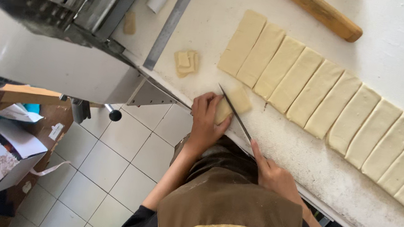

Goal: The person cuts strips of dough with a knife, folds the pieces into rectangular stacks, and then places the dough stacks into a plastic bag.

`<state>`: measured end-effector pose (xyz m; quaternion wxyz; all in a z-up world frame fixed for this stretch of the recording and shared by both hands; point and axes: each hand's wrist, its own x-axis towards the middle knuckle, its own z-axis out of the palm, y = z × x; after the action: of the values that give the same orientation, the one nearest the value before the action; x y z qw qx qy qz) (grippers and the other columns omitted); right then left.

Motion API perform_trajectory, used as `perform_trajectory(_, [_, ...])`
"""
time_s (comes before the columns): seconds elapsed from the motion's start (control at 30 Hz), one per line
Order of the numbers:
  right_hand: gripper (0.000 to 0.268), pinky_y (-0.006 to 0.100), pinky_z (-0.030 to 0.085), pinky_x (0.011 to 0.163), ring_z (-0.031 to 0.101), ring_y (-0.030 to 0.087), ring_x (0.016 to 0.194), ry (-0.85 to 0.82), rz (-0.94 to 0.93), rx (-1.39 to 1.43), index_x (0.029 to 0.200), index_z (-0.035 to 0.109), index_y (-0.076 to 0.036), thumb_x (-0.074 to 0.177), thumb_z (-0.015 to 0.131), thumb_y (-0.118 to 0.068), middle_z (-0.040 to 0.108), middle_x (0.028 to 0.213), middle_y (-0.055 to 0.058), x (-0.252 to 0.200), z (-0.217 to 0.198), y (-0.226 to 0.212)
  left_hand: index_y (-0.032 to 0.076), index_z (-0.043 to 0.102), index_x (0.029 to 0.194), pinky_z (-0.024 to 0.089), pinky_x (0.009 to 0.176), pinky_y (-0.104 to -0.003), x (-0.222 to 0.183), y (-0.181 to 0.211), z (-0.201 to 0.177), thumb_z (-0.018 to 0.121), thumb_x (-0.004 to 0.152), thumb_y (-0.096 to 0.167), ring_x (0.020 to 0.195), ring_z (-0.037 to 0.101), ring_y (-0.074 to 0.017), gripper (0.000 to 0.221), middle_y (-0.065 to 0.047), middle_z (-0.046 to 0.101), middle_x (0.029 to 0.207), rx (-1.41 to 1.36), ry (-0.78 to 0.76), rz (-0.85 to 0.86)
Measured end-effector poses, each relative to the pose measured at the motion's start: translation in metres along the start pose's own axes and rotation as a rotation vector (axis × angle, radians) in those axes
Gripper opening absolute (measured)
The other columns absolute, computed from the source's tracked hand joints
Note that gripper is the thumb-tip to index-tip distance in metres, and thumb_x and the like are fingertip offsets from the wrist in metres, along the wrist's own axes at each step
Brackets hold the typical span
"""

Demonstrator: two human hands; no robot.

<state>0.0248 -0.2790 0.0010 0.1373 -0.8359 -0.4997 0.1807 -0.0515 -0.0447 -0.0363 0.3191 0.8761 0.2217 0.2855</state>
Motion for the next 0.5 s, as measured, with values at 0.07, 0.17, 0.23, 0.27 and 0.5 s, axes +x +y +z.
perform_trajectory(0.07, [0.076,0.043,0.055,0.052,0.066,0.03,0.055,0.035,-0.034,0.113,0.159,0.033,-0.012,0.088,0.058,0.003,0.067,0.072,0.016,0.027,-0.006,-0.002,-0.001,0.056,0.134,0.04,0.104,-0.048,0.001,-0.003,-0.001,0.084,0.081,0.019,0.117,0.049,-0.0368,0.063,-0.019,0.052,0.128,0.009,-0.003,0.01])
perform_trajectory(0.17, [0.073,0.046,0.054,0.057,0.066,0.036,0.061,0.073,-0.067,0.268,0.159,0.033,-0.012,0.091,0.059,0.0,0.068,0.078,0.02,0.03,-0.022,-0.004,0.0,0.057,0.133,0.041,0.104,-0.047,0.006,-0.003,-0.007,0.083,0.082,0.018,0.118,0.05,-0.0356,0.06,-0.017,0.052,0.127,-0.039,-0.042,-0.014])
perform_trajectory(0.23, [0.073,0.047,0.053,0.058,0.065,0.038,0.063,0.071,-0.067,0.31,0.158,0.035,-0.014,0.091,0.059,0.0,0.069,0.081,0.021,0.019,-0.024,0.002,0.0,0.057,0.132,0.041,0.105,-0.047,0.01,0.001,-0.009,0.084,0.081,0.019,0.119,0.05,-0.0352,0.061,-0.017,0.053,0.128,-0.02,-0.049,-0.003])
perform_trajectory(0.27, [0.074,0.046,0.053,0.056,0.066,0.034,0.059,0.053,-0.046,0.285,0.159,0.033,-0.014,0.091,0.06,-0.002,0.069,0.078,0.019,0.005,-0.023,0.004,0.0,0.057,0.132,0.041,0.105,-0.047,0.012,0.002,-0.01,0.084,0.081,0.019,0.119,0.05,-0.0352,0.061,-0.017,0.053,0.128,-0.021,-0.043,0.003])
perform_trajectory(0.5, [0.069,0.03,0.056,0.043,0.064,0.013,0.047,0.192,-0.107,0.281,0.155,0.036,-0.019,0.092,0.061,-0.008,0.075,0.106,0.022,-0.037,-0.003,0.031,-0.004,0.05,0.135,0.039,0.103,-0.051,-0.022,-0.019,-0.017,0.088,0.076,0.039,0.119,0.049,-0.0355,0.082,-0.02,0.054,0.125,0.12,0.01,0.04])
